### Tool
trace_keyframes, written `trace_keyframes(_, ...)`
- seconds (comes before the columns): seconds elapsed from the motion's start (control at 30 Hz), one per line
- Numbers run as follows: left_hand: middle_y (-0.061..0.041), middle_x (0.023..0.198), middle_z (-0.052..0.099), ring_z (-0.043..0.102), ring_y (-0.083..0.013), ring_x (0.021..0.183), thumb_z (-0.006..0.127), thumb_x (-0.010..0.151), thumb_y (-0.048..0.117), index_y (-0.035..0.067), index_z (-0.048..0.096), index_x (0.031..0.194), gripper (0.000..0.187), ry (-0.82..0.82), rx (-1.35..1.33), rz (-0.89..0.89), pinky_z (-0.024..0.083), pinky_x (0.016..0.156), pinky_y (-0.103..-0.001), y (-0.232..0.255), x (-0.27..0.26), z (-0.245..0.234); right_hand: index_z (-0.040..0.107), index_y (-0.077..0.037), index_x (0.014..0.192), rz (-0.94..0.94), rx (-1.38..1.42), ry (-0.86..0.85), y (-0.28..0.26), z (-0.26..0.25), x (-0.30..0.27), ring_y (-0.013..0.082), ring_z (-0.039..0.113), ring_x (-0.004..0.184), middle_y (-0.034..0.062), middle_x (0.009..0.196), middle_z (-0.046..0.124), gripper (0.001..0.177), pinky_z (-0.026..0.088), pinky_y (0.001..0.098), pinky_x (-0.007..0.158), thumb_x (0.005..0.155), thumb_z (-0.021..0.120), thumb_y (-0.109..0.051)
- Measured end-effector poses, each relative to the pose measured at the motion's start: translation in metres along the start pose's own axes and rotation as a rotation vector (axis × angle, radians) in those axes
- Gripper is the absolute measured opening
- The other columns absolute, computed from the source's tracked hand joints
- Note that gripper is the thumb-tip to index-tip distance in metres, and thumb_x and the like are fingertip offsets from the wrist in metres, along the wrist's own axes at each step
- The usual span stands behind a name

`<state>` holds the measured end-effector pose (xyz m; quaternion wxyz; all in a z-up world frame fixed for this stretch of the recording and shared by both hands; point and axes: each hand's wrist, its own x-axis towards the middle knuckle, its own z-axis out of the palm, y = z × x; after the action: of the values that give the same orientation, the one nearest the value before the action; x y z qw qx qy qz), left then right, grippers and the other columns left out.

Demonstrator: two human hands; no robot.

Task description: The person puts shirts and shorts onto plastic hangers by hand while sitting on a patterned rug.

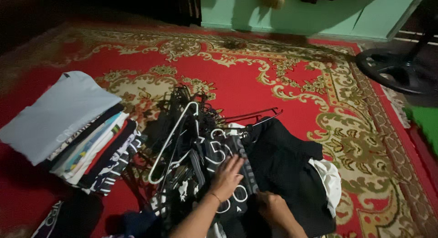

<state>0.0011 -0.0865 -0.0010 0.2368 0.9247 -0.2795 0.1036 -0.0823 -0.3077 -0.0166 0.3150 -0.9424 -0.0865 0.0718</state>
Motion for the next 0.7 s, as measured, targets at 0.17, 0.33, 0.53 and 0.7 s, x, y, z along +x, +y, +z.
trace_keyframes(0.17,0.008,0.170,0.017,0.008,-0.0228,0.158,0.031,0.103,0.050,0.032,0.028,0.159,0.059,-0.254,0.140,-0.513,-0.002,0.114,-0.080,-0.032,0.012,-0.015,0.080,-0.013,0.103,0.188,0.028,-0.141,-0.016,-0.011,0.008,0.0253,0.080,0.091,0.0092,0.100,0.080,0.026,0.064,0.0338,0.079,0.082,0.067,-0.005)
trace_keyframes(0.33,0.007,0.170,0.015,0.000,-0.0268,0.158,0.033,0.103,0.047,0.033,0.029,0.159,0.057,-0.214,0.199,-0.657,-0.007,0.109,-0.085,-0.046,0.034,-0.023,0.080,-0.014,0.104,0.143,0.098,-0.202,-0.037,-0.031,0.009,0.0247,0.080,0.088,0.0085,0.097,0.082,0.026,0.064,0.0342,0.076,0.083,0.066,-0.007)
trace_keyframes(0.53,-0.011,0.148,0.047,0.037,-0.0360,0.143,0.048,0.098,0.029,0.013,0.059,0.129,0.037,0.066,0.322,-0.431,0.024,0.112,-0.071,-0.038,0.046,-0.004,0.076,-0.018,0.114,0.188,-0.185,0.008,-0.070,-0.045,-0.005,0.0245,0.066,0.116,0.0088,0.115,0.070,0.035,0.054,0.0358,0.106,0.081,0.075,-0.029)
trace_keyframes(0.7,-0.011,0.123,0.062,0.060,-0.0324,0.121,0.051,0.099,0.017,0.007,0.066,0.118,0.026,0.225,-0.414,-0.159,0.050,0.104,-0.046,-0.013,0.026,0.035,0.033,-0.015,0.153,-0.031,-0.326,0.078,-0.084,0.000,0.007,0.0326,0.021,0.153,0.0102,0.165,0.025,0.082,0.024,0.0623,0.113,0.085,0.069,-0.043)
